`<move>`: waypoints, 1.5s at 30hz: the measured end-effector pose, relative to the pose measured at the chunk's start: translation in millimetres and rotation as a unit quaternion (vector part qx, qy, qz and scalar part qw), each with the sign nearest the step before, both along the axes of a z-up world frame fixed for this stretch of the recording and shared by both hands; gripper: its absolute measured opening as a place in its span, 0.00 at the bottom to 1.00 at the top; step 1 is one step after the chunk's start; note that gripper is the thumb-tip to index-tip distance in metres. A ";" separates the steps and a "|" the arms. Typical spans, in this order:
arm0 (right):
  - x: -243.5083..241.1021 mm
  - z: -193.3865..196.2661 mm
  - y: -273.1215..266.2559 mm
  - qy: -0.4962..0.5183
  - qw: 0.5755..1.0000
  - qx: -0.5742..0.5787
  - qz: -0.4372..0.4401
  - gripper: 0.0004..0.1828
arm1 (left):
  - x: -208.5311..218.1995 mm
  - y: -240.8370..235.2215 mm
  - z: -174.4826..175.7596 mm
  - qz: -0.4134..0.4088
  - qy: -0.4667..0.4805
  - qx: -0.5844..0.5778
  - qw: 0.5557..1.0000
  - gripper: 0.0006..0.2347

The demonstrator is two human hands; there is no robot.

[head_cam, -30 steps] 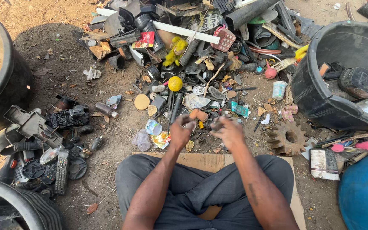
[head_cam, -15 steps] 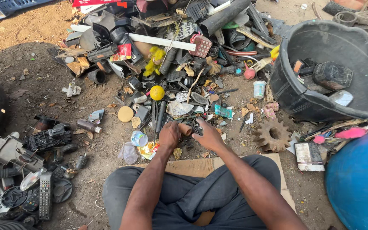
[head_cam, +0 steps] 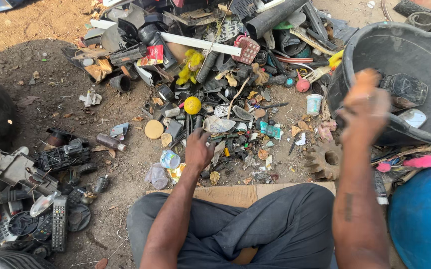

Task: The person sits on a cardboard sheet and sorts through a pile of electronic waste and debris. They pick up various items such as plastic pieces, wires, and small components, inspect them, and place them into a nearby black bucket. The person handles items one at a time, occasionally moving debris aside to reach other objects.

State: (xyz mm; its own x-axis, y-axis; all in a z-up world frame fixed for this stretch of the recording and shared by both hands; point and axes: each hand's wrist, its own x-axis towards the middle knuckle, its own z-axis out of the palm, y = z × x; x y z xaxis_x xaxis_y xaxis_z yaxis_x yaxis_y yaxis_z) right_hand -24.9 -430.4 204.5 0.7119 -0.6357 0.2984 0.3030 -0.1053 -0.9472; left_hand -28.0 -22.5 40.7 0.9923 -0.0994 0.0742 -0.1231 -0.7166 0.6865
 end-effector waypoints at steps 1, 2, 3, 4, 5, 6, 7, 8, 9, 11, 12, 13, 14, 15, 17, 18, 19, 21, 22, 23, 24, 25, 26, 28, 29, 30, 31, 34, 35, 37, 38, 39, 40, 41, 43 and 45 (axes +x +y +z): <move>-4.9 26.9 -25.0 -0.068 0.965 0.228 -0.115 0.22 | 0.5 -5.9 -0.1 -0.058 0.034 0.084 0.994 0.16; -1.6 30.3 -23.4 -0.066 0.977 0.185 -0.084 0.21 | 3.3 -15.3 -1.0 -0.114 0.065 0.169 0.977 0.16; -2.7 29.9 -17.5 -0.065 0.986 0.142 -0.053 0.21 | 6.5 -25.4 -3.8 -0.167 0.098 0.251 0.949 0.17; -7.6 20.7 -3.4 -0.063 0.993 0.101 -0.025 0.21 | 10.0 -32.3 -9.8 -0.165 0.101 0.249 0.949 0.18; -10.3 -2.7 24.8 0.013 0.997 0.071 0.028 0.24 | 15.4 -40.5 -17.1 -0.164 0.105 0.248 0.949 0.19; -13.2 -28.7 55.9 0.075 0.994 0.022 0.080 0.23 | 23.4 -46.2 -24.9 -0.161 0.108 0.247 0.949 0.20; -16.1 -56.5 86.3 0.154 0.980 0.031 0.120 0.21 | 33.2 -50.7 -32.5 -0.144 0.069 0.230 0.960 0.23; -19.1 -85.4 114.7 0.227 0.961 -0.021 0.160 0.25 | 39.9 -53.8 -41.1 -0.130 0.032 0.214 0.968 0.26; -32.4 -112.8 139.0 0.284 0.934 -0.115 0.184 0.29 | 43.4 -55.2 -49.0 -0.116 -0.005 0.198 0.973 0.30; -34.7 -144.2 167.0 0.390 0.829 -0.299 0.265 0.30 | 41.3 -47.4 -59.5 -0.057 -0.010 0.077 0.995 0.26; -38.3 -156.3 179.4 0.397 0.792 -0.352 0.301 0.32 | 33.4 -42.1 -63.2 -0.031 -0.010 0.020 0.999 0.24; -43.4 -163.1 187.7 0.368 0.812 -0.342 0.297 0.33 | 21.6 -38.3 -64.9 -0.019 -0.012 -0.015 1.000 0.23; -33.1 -160.6 187.2 0.330 0.830 -0.342 0.291 0.34 | 17.7 -39.7 -61.3 -0.001 -0.024 -0.056 0.998 0.22; -22.5 -156.3 186.4 0.291 0.847 -0.340 0.285 0.35 | 15.0 -41.4 -56.4 0.017 -0.036 -0.096 0.995 0.21; -11.1 -155.5 187.9 0.249 0.883 -0.215 0.333 0.38 | -2.1 -50.9 -50.7 -0.049 -0.011 -0.217 0.975 0.16; -11.1 -158.9 188.2 0.232 0.893 -0.148 0.356 0.40 | -14.3 -54.5 -49.5 -0.080 0.005 -0.275 0.958 0.13; -13.0 -163.3 187.1 0.281 0.873 -0.179 0.357 0.32 | -26.1 -55.3 -48.2 -0.058 0.004 -0.266 0.962 0.13; -10.1 -166.8 176.6 0.365 0.827 -0.246 0.349 0.18 | -36.4 -55.2 -39.6 -0.025 -0.008 -0.248 0.968 0.13; -5.8 -166.3 169.2 0.371 0.834 -0.259 0.316 0.17 | -36.1 -47.8 -33.5 0.016 -0.006 -0.231 0.973 0.14; -1.3 -165.1 162.2 0.375 0.839 -0.272 0.284 0.16 | -33.8 -32.8 -27.3 0.057 -0.004 -0.214 0.975 0.14; -2.1 -165.4 156.6 0.383 0.843 -0.282 0.249 0.15 | -35.2 -14.0 -22.1 0.096 0.002 -0.197 0.976 0.15; -2.5 -165.2 152.2 0.377 0.843 -0.296 0.243 0.14 | -31.4 10.4 -16.5 0.126 -0.057 -0.112 0.984 0.17; -5.6 -165.1 149.1 0.371 0.844 -0.309 0.235 0.14 | -37.1 37.2 -12.8 0.189 -0.022 -0.077 0.979 0.21; -9.3 -161.1 149.9 0.375 0.840 -0.313 0.238 0.14 | -39.5 87.9 -2.4 0.263 0.125 0.064 0.954 0.29; -10.1 -157.6 153.4 0.384 0.836 -0.305 0.248 0.15 | -40.5 103.3 2.0 0.311 0.225 0.088 0.919 0.31; -12.1 -154.2 158.0 0.392 0.831 -0.297 0.260 0.16 | -37.1 109.3 5.0 0.313 0.273 0.094 0.905 0.30; -15.1 -151.6 162.9 0.391 0.821 -0.305 0.282 0.17 | -34.8 114.7 7.2 0.314 0.321 0.100 0.888 0.29; -30.6 -152.1 176.0 0.366 0.797 -0.348 0.332 0.19 | -37.4 108.8 2.2 0.349 0.392 0.070 0.848 0.29; -34.9 -153.6 177.3 0.338 0.796 -0.373 0.337 0.19 | -36.0 106.3 -1.2 0.366 0.402 0.053 0.838 0.29; -42.4 -156.3 170.0 0.344 0.779 -0.403 0.337 0.19 | -39.1 105.3 -9.8 0.353 0.379 0.075 0.852 0.22; -36.6 -156.3 166.5 0.369 0.766 -0.407 0.333 0.20 | -34.6 105.5 -10.4 0.348 0.361 0.085 0.861 0.19; -28.1 -156.4 162.9 0.394 0.754 -0.410 0.329 0.20 | -30.6 103.7 -10.7 0.361 0.275 0.110 0.884 0.16; -31.2 -161.2 159.5 0.375 0.758 -0.399 0.353 0.19 | -37.7 102.4 -14.0 0.369 0.194 0.137 0.899 0.13; -33.6 -166.0 157.1 0.356 0.762 -0.388 0.376 0.17 | -44.9 100.4 -16.2 0.373 0.112 0.163 0.907 0.11; -33.8 -171.2 156.0 0.308 0.764 -0.347 0.448 0.16 | -53.7 87.7 -15.4 0.353 -0.006 0.098 0.931 0.12; -41.5 -174.8 165.3 0.259 0.747 -0.282 0.544 0.18 | -60.8 62.0 -13.3 0.297 -0.029 -0.022 0.954 0.13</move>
